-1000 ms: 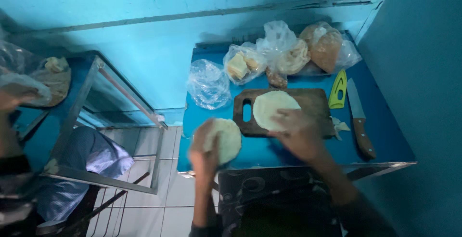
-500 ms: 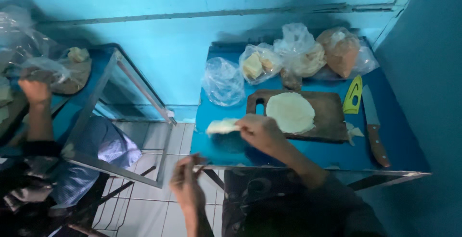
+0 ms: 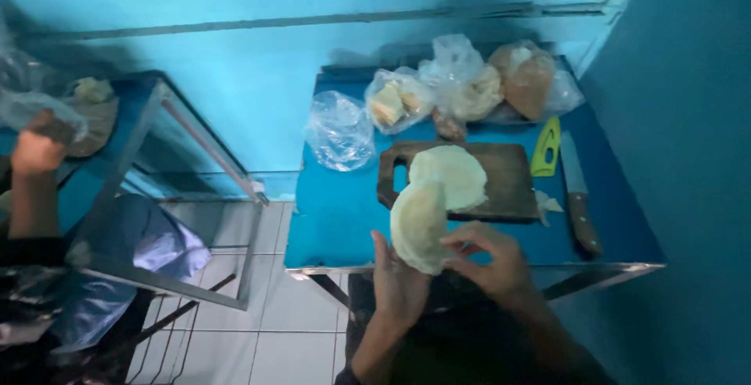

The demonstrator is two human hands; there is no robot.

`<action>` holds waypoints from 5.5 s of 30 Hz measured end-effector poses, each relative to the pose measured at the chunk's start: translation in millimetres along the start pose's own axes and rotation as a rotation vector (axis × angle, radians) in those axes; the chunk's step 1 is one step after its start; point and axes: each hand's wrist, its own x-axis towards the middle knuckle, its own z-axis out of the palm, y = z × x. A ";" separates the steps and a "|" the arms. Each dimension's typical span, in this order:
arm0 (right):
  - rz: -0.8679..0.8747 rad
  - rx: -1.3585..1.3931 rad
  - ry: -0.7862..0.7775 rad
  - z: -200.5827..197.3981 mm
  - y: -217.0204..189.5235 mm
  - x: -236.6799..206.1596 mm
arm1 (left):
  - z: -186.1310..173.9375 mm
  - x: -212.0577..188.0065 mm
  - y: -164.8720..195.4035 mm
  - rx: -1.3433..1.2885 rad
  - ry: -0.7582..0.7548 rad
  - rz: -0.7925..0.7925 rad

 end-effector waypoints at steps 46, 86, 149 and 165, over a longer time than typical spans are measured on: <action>0.604 0.669 0.374 23.6 46.2 -16.1 | -1.6 -23.8 1.8 0.915 0.153 0.152; 0.615 0.907 0.215 50.1 57.9 -23.6 | -17.6 -19.9 -17.2 1.189 -0.030 0.646; -0.263 -0.328 0.187 17.0 13.5 11.7 | -19.5 5.3 20.9 -0.062 0.070 0.057; 0.424 0.565 0.164 56.6 73.4 -5.1 | -16.3 0.3 -13.9 0.713 0.139 0.188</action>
